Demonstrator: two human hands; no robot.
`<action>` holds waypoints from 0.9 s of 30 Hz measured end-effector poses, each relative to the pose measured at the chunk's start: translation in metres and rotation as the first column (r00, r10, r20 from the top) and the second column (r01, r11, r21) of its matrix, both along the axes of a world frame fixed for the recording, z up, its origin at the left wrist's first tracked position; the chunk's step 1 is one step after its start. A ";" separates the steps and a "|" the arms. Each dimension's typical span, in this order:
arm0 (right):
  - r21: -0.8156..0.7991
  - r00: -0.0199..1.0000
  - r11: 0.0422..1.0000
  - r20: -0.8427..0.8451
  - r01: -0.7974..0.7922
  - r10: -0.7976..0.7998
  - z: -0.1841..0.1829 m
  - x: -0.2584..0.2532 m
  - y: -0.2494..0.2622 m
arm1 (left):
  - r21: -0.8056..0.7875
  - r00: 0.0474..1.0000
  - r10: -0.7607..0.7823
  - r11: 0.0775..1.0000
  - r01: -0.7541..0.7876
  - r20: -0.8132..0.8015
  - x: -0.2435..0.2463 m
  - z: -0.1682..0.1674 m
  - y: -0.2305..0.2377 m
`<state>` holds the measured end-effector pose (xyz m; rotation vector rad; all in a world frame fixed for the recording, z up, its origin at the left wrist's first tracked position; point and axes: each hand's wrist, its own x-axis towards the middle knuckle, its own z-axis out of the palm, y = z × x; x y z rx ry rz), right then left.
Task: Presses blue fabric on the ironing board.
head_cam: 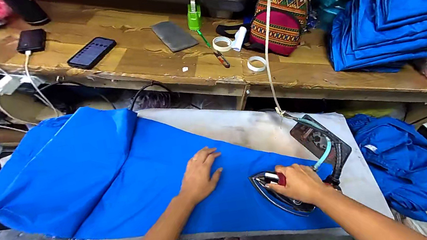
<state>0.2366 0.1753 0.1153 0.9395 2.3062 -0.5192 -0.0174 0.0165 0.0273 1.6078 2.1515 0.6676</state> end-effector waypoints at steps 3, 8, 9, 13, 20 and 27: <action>-0.030 1.000 1.000 0.010 0.002 -0.002 0.001 0.008 0.003 | -0.268 0.978 -0.189 0.950 0.159 -0.090 -0.005 -0.001 0.063; -0.056 0.999 0.998 -0.037 -0.014 0.012 -0.003 0.012 0.005 | -0.519 0.943 -0.257 0.847 0.116 -0.209 -0.028 -0.004 0.120; -0.060 0.999 0.998 -0.039 -0.015 0.012 -0.003 0.012 0.005 | -0.556 0.938 -0.274 0.824 0.113 -0.215 -0.033 -0.001 0.126; -0.093 0.999 0.995 -0.028 -0.023 0.021 0.001 -0.006 0.008 | -0.635 0.933 -0.319 0.758 0.147 -0.165 -0.056 0.003 0.139; -0.030 0.997 0.999 -0.062 0.041 -0.043 0.001 -0.055 0.034 | -0.660 0.965 -0.258 0.734 0.159 -0.054 -0.073 -0.002 0.140; 0.117 0.986 0.980 -0.046 0.163 -0.159 -0.002 -0.050 0.078 | -0.557 0.981 -0.150 0.829 0.057 -0.123 -0.060 -0.002 0.129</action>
